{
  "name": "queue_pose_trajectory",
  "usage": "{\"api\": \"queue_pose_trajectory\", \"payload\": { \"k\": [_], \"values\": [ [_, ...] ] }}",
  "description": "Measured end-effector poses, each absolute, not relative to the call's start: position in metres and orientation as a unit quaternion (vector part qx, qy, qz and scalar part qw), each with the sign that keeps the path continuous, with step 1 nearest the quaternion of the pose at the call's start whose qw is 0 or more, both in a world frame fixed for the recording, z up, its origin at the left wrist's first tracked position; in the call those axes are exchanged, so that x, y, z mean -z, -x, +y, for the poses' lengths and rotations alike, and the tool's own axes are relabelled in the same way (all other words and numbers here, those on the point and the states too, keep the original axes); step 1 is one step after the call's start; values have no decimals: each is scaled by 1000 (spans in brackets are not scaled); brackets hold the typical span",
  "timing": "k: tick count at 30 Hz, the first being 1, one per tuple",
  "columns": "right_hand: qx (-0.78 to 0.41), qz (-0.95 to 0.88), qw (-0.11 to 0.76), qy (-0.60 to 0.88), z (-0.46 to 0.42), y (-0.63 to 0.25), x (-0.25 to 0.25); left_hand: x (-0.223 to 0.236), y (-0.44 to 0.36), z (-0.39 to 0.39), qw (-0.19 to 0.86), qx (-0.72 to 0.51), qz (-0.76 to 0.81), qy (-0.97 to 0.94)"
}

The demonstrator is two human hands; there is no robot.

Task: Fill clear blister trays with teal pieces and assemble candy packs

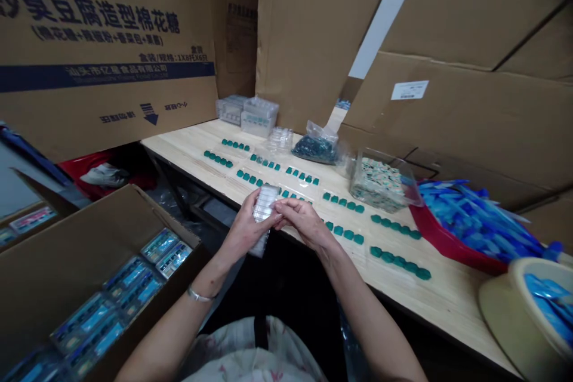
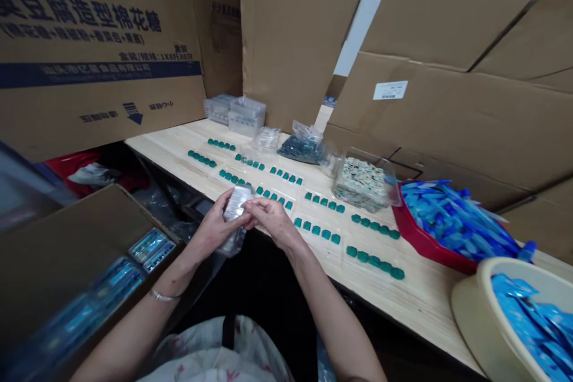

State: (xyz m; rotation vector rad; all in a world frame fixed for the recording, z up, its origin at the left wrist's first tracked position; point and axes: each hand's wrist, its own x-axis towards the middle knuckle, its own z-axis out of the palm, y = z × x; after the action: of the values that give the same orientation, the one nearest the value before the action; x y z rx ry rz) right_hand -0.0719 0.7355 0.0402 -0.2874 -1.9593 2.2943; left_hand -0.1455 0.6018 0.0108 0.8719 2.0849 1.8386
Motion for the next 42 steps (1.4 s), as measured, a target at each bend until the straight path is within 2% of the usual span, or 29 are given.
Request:
{"api": "queue_pose_trajectory", "payload": {
  "k": [18,25,30,35,38,42],
  "values": [
    [-753,-636,125,118,734,62,-25,-13,143,598,107,-631,715,-281],
    [-745,-651,99,106,735,57,-48,-25,144,589,125,-653,704,-252],
    [-743,-661,85,65,742,84,-68,-36,164,578,92,-674,708,-189],
    [-734,-661,149,45,769,114,-92,-39,202,556,-19,-653,751,-93],
    [-715,-691,101,26,763,132,-98,-38,212,558,-70,-623,768,-131],
    [-704,-710,31,-12,732,151,-90,-37,208,577,-87,-605,763,-211]
  ]
}}
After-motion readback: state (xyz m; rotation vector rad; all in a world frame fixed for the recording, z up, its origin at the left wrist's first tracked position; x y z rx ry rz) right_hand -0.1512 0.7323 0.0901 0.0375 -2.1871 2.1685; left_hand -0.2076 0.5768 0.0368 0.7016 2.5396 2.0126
